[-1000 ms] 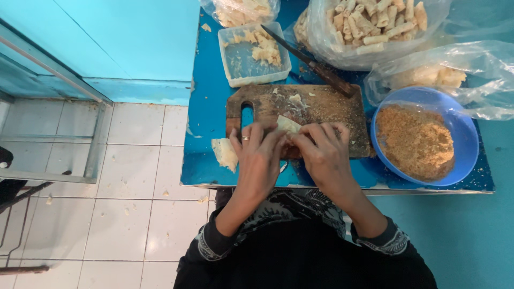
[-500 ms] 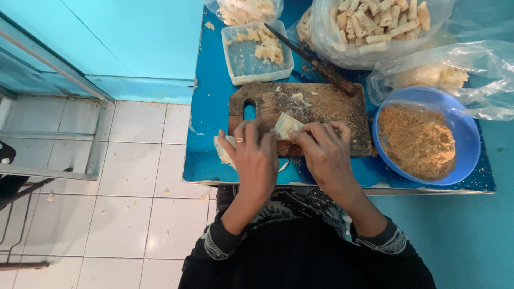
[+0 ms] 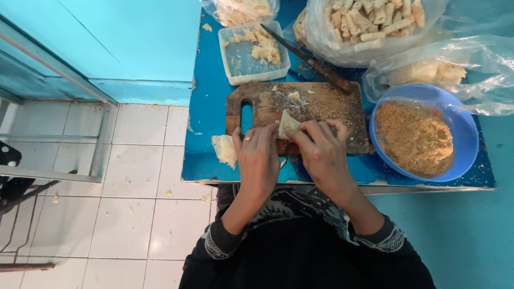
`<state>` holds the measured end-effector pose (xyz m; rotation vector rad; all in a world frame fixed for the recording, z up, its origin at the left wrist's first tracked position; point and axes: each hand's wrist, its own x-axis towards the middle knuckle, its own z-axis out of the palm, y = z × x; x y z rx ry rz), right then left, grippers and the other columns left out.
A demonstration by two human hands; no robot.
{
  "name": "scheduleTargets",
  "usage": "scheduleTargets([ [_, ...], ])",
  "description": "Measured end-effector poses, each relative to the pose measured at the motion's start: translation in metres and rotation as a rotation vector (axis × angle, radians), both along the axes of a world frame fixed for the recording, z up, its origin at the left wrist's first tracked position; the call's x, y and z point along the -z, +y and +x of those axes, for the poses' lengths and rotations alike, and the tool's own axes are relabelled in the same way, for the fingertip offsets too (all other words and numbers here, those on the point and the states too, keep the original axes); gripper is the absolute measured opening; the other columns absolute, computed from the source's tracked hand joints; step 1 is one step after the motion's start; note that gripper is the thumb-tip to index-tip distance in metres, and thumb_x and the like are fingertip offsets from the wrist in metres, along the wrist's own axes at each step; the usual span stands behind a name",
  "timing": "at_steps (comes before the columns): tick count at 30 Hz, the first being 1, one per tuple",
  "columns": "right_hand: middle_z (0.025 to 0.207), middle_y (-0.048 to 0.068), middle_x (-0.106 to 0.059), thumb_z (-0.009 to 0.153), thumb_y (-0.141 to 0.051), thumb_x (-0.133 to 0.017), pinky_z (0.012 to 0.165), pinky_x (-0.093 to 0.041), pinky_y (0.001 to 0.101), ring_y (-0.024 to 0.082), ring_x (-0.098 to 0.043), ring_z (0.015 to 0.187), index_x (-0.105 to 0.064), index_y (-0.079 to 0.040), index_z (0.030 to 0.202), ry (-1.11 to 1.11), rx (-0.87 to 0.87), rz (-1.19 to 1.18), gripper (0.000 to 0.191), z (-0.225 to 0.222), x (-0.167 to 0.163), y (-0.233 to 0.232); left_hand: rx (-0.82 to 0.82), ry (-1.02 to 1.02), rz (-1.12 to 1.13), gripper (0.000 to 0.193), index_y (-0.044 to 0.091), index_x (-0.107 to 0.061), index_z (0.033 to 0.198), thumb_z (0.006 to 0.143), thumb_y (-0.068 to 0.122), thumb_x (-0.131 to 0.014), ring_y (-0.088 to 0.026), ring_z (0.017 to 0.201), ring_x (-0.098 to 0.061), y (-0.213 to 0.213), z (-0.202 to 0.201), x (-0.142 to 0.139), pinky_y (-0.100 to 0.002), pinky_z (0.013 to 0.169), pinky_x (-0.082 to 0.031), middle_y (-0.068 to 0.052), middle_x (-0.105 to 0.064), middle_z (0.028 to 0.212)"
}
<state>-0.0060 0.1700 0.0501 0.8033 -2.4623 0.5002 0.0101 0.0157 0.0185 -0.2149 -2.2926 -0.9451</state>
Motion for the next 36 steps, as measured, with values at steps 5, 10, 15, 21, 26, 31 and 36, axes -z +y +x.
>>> scheduleTargets([
  [5,0.104,0.003,-0.062,0.091,-0.006,-0.070,0.104,-0.037,0.0470,0.022,-0.064,0.100,-0.072,-0.010,0.105,-0.001,0.006,0.005,0.015,0.000,0.001,0.000,-0.060,0.019,-0.014,0.020,0.004,-0.066,0.118,0.097,0.002,-0.066,-0.027,0.100,-0.065,0.006,-0.003,0.001,-0.057,0.115,-0.035,-0.009,-0.069,0.097],
  [10,0.103,0.003,-0.062,0.091,-0.007,-0.070,0.104,-0.036,0.0480,0.022,-0.064,0.100,-0.071,-0.010,0.103,-0.001,0.019,0.016,0.012,0.001,0.000,-0.001,-0.056,0.021,-0.025,0.015,0.005,-0.066,0.109,0.095,0.004,-0.069,-0.030,0.102,-0.062,0.005,-0.009,0.002,-0.055,0.114,-0.035,-0.009,-0.066,0.102],
  [15,0.103,0.003,-0.061,0.092,-0.007,-0.070,0.103,-0.036,0.0480,0.023,-0.062,0.099,-0.071,-0.010,0.104,-0.018,0.010,-0.004,0.013,0.000,-0.003,-0.002,-0.027,0.011,-0.027,0.018,0.007,-0.066,0.106,0.089,0.001,-0.069,-0.030,0.105,-0.062,0.003,-0.007,0.002,-0.054,0.114,-0.035,-0.008,-0.065,0.103],
  [21,0.101,0.003,-0.064,0.090,-0.008,-0.070,0.101,-0.037,0.0465,0.024,-0.062,0.101,-0.070,-0.012,0.102,-0.041,0.000,0.007,0.012,-0.006,-0.002,0.002,0.063,0.087,-0.128,0.028,0.003,-0.066,0.116,0.088,0.000,-0.066,-0.030,0.109,-0.061,0.003,-0.001,0.003,-0.054,0.115,-0.038,-0.009,-0.065,0.110],
  [26,0.096,-0.002,-0.069,0.094,-0.018,-0.073,0.100,-0.037,0.0431,0.019,-0.064,0.093,-0.072,-0.015,0.105,-0.241,-0.007,-0.124,0.011,-0.021,-0.013,0.019,0.050,0.080,-0.295,0.030,0.003,-0.068,0.116,0.087,0.006,-0.065,-0.029,0.109,-0.061,0.004,0.001,0.004,-0.057,0.113,-0.038,-0.009,-0.062,0.109],
  [31,0.094,0.003,-0.064,0.090,-0.022,-0.075,0.087,-0.037,0.0430,0.027,-0.059,0.096,-0.075,-0.020,0.098,-0.133,0.083,0.014,0.009,-0.022,-0.023,0.032,0.044,0.077,-0.369,0.025,0.002,-0.067,0.115,0.092,0.011,-0.065,-0.028,0.106,-0.059,0.006,0.001,0.002,-0.059,0.113,-0.037,-0.009,-0.058,0.105],
  [36,0.094,0.006,-0.063,0.091,-0.019,-0.074,0.088,-0.038,0.0449,0.029,-0.059,0.098,-0.070,-0.014,0.098,-0.140,0.061,0.003,0.010,-0.019,-0.015,0.015,0.043,0.082,-0.374,0.029,0.002,-0.068,0.117,0.089,0.011,-0.063,-0.028,0.106,-0.058,0.006,0.001,0.002,-0.059,0.114,-0.036,-0.009,-0.057,0.107],
])
